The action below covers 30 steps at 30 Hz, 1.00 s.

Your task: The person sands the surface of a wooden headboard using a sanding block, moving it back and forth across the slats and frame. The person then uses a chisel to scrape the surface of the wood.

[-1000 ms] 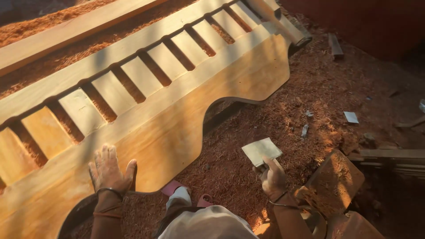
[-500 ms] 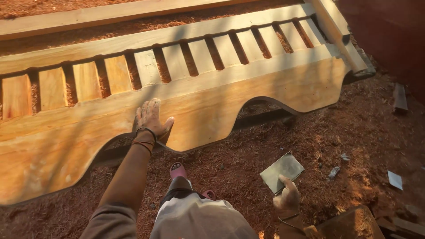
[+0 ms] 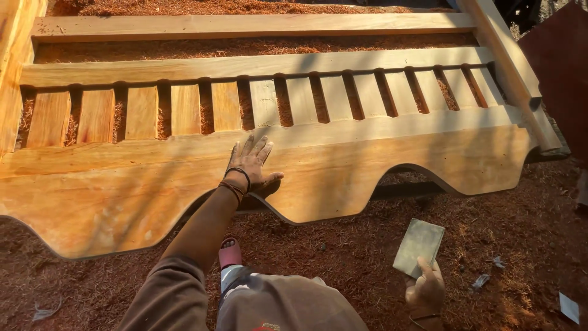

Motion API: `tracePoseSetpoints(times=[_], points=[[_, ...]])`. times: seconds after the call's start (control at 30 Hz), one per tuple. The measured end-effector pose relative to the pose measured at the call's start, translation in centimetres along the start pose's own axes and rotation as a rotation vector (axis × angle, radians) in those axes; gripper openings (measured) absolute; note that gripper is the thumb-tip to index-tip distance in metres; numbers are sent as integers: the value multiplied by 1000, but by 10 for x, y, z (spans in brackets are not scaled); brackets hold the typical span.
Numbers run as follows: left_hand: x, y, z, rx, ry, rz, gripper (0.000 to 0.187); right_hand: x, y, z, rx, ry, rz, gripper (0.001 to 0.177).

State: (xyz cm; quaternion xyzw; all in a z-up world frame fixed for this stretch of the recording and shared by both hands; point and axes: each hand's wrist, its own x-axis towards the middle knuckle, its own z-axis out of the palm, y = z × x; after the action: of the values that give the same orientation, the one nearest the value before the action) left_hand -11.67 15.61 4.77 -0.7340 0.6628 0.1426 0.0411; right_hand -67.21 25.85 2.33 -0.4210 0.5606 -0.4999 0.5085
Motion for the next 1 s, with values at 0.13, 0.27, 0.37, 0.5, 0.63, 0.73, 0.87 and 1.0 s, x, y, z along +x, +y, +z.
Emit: tracePoseSetpoints(times=[0.13, 0.27, 0.37, 0.5, 0.63, 0.73, 0.87, 1.0], points=[[7, -58, 14, -117, 131, 120, 106, 30, -43, 75, 105, 223, 34, 52], [-36, -124, -5, -186, 105, 70, 97, 56, -68, 148, -92, 186, -198, 47], [-64, -176, -1, -200, 58, -81, 96, 61, -110, 240, -671, 124, -270, 45], [-106, -228, 19, -178, 291, -236, 91, 90, -119, 353, -984, -315, -746, 45], [-118, -252, 30, -339, 567, -230, 85, 120, -104, 468, -1284, -763, -1118, 48], [-121, -248, 25, -358, 593, -217, 82, 137, -80, 522, -1589, -1052, -1345, 69], [-123, -239, 22, -402, 641, -285, 78, 145, -106, 550, -1518, -1352, -1206, 70], [-119, -212, 25, -446, 702, -385, 74, 164, -91, 561, -1227, -1545, -1342, 102]])
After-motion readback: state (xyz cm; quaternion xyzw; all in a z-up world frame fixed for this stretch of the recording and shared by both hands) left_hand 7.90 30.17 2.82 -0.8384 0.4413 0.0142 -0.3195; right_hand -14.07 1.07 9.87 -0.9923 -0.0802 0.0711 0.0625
